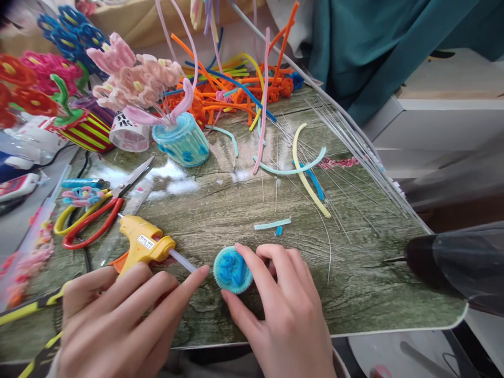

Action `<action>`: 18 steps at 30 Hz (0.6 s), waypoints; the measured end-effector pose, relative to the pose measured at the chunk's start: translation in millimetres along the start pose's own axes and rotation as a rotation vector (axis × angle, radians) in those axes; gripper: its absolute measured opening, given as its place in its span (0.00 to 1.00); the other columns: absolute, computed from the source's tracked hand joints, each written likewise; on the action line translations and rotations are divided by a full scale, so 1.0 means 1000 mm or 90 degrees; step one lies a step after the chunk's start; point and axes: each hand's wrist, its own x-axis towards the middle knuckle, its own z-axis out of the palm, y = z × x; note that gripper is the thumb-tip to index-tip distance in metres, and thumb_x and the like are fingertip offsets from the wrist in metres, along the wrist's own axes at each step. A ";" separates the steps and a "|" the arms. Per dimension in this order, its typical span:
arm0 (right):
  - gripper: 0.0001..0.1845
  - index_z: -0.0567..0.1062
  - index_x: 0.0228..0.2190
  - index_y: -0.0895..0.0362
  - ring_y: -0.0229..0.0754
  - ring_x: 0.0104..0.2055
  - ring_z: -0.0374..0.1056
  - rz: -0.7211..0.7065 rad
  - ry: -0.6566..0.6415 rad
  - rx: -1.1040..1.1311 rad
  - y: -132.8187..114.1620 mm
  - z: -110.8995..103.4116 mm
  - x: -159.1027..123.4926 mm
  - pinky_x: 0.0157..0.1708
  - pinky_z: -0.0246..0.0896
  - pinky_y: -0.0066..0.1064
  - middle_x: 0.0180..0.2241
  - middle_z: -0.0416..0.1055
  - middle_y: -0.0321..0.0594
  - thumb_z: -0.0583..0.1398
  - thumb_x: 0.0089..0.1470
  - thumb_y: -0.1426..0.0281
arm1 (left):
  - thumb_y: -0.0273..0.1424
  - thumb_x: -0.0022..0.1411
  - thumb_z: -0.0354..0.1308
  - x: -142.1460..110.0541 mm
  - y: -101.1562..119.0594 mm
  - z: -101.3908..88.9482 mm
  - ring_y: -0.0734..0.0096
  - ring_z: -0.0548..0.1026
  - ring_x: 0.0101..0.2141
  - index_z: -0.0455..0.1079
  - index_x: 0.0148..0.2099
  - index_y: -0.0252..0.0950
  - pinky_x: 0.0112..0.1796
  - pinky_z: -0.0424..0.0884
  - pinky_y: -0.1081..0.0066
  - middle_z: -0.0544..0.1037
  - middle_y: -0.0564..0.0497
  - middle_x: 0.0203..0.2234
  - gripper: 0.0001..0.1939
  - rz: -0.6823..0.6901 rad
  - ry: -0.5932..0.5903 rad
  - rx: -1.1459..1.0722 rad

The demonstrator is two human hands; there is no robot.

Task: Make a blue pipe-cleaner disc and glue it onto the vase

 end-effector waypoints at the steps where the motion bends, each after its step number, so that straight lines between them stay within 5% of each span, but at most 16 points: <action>1: 0.21 0.69 0.53 0.55 0.46 0.41 0.67 -0.001 0.001 0.001 0.000 0.000 0.000 0.42 0.63 0.38 0.40 0.68 0.43 0.60 0.59 0.64 | 0.24 0.67 0.52 0.001 0.000 0.001 0.72 0.66 0.25 0.75 0.46 0.38 0.33 0.54 0.63 0.74 0.58 0.20 0.12 0.003 -0.006 -0.018; 8: 0.20 0.69 0.52 0.54 0.46 0.41 0.67 0.019 0.001 0.013 0.000 0.000 -0.001 0.41 0.63 0.37 0.40 0.68 0.43 0.59 0.59 0.63 | 0.28 0.70 0.45 0.002 0.006 0.020 0.72 0.61 0.23 0.76 0.44 0.38 0.32 0.54 0.63 0.69 0.56 0.17 0.16 0.006 0.064 -0.072; 18: 0.20 0.69 0.52 0.53 0.47 0.42 0.66 0.025 -0.008 0.016 0.000 0.001 -0.002 0.42 0.63 0.38 0.40 0.68 0.42 0.60 0.59 0.62 | 0.28 0.70 0.45 0.000 0.005 0.022 0.72 0.62 0.24 0.75 0.46 0.38 0.33 0.54 0.63 0.70 0.56 0.18 0.15 -0.005 0.049 -0.088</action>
